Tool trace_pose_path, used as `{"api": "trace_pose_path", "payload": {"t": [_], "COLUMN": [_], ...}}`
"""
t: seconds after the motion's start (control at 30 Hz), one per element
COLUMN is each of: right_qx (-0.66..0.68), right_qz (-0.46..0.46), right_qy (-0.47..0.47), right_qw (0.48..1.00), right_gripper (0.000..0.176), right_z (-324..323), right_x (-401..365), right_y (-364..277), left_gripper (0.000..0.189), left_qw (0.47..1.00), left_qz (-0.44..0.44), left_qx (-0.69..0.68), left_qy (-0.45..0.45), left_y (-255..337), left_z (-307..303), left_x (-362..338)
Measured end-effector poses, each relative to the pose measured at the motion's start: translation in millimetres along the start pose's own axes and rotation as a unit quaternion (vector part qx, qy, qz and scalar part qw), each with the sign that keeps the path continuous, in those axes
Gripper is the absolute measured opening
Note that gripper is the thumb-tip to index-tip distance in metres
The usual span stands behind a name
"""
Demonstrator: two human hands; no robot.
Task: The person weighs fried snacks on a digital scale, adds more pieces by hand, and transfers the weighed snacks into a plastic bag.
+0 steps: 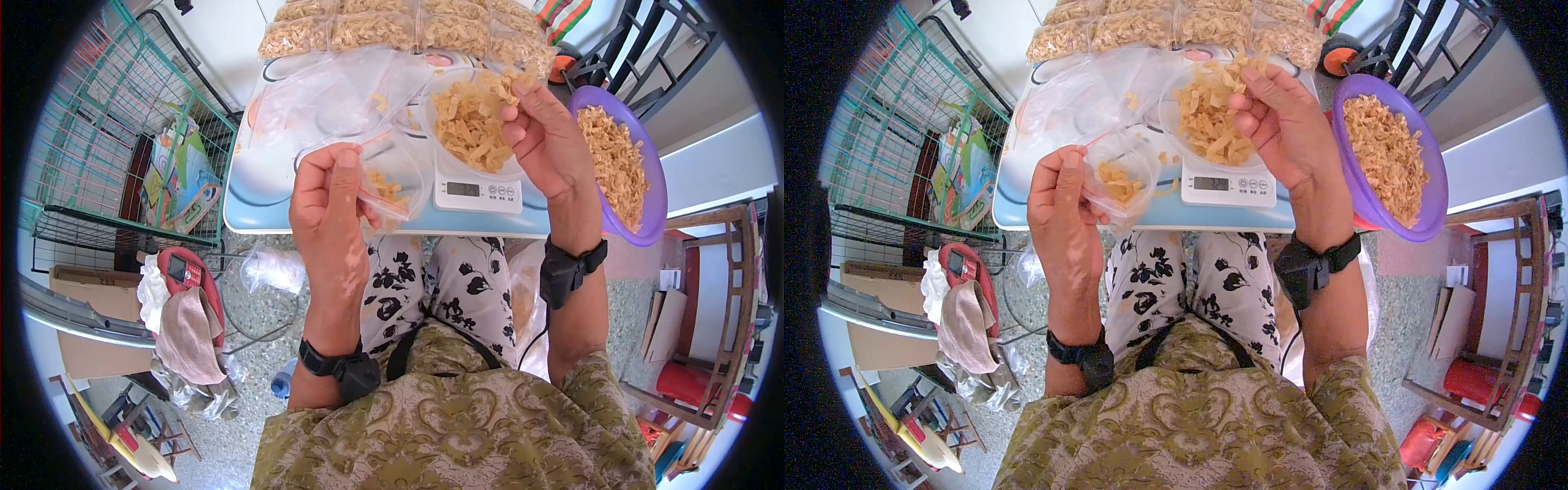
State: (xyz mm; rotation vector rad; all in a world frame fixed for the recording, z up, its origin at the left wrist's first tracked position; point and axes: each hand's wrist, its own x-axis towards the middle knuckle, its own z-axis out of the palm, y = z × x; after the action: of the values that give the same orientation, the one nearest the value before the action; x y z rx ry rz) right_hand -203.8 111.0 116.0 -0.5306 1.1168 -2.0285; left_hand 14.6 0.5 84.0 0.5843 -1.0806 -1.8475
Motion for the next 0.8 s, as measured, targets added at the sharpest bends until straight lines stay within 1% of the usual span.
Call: {"api": "trace_pose_path", "payload": {"t": [0.03,0.07,0.13,0.17,0.23,0.37,0.43,0.47,0.53,0.57,0.63,0.67,0.73,0.77,0.8], "right_qx": [0.03,0.03,0.08,0.08,0.121,0.128,0.062,0.062,-0.041,-0.041,-0.15,-0.15,-0.317,-0.317,-0.422], "right_qz": [0.002,0.003,0.026,0.025,0.016,0.014,-0.006,-0.006,-0.005,-0.005,-0.038,-0.038,-0.082,-0.082,-0.183], "right_qy": [0.006,0.006,-0.027,-0.027,-0.046,-0.071,-0.084,-0.084,-0.104,-0.104,-0.083,-0.084,-0.083,-0.083,-0.095], "right_qw": [1.0,1.0,0.996,0.996,0.991,0.989,0.995,0.995,0.994,0.994,0.984,0.984,0.941,0.941,0.883], "right_gripper": [0.015,0.015,0.014,0.014,0.013,0.015,0.018,0.018,0.02,0.02,0.017,0.017,0.017,0.017,0.019], "right_z": [1.2,1.2,0.4,1.3,4.5,19.1,28.0,33.8,47.2,54.0,67.1,69.8,70.2,69.0,67.3], "right_x": [-0.9,-0.8,-0.4,-1.1,-4.4,-14.6,-21.1,-24.5,-31.6,-35.7,-43.2,-45.6,-48.1,-47.4,-46.7], "right_y": [-1.1,-2.4,-5.8,-6.4,-7.1,-14.0,-13.1,-10.8,-3.0,2.5,13.3,18.2,30.8,36.4,41.9], "left_gripper": [0.018,0.018,0.019,0.019,0.02,0.016,0.017,0.017,0.018,0.018,0.017,0.017,0.017,0.017,0.02], "left_qw": [1.0,1.0,0.999,0.999,0.998,0.998,0.998,0.998,0.998,0.998,0.998,0.998,0.999,0.999,0.998], "left_qz": [0.005,0.005,0.007,0.007,-0.01,-0.039,-0.05,-0.05,-0.05,-0.051,-0.05,-0.05,-0.047,-0.047,-0.047], "left_qx": [-0.008,-0.007,-0.03,-0.03,-0.046,-0.04,-0.034,-0.034,-0.031,-0.03,-0.027,-0.027,-0.026,-0.027,-0.032], "left_qy": [-0.001,0.0,-0.015,-0.015,-0.032,-0.007,-0.012,-0.013,-0.017,-0.017,-0.014,-0.014,-0.005,-0.005,-0.017], "left_y": [0.7,0.6,-0.4,-1.3,-3.7,-4.4,-6.8,-7.2,-7.7,-7.8,-7.3,-6.5,-4.7,-5.6,-7.4], "left_z": [0.6,0.5,0.3,0.3,1.3,8.7,6.4,5.4,4.4,4.8,5.0,5.3,5.4,3.1,-0.6], "left_x": [-0.1,-0.1,0.0,0.0,-0.5,-1.8,-1.4,-1.3,-1.2,-1.2,-1.2,-1.5,-2.5,-2.3,-1.8]}}
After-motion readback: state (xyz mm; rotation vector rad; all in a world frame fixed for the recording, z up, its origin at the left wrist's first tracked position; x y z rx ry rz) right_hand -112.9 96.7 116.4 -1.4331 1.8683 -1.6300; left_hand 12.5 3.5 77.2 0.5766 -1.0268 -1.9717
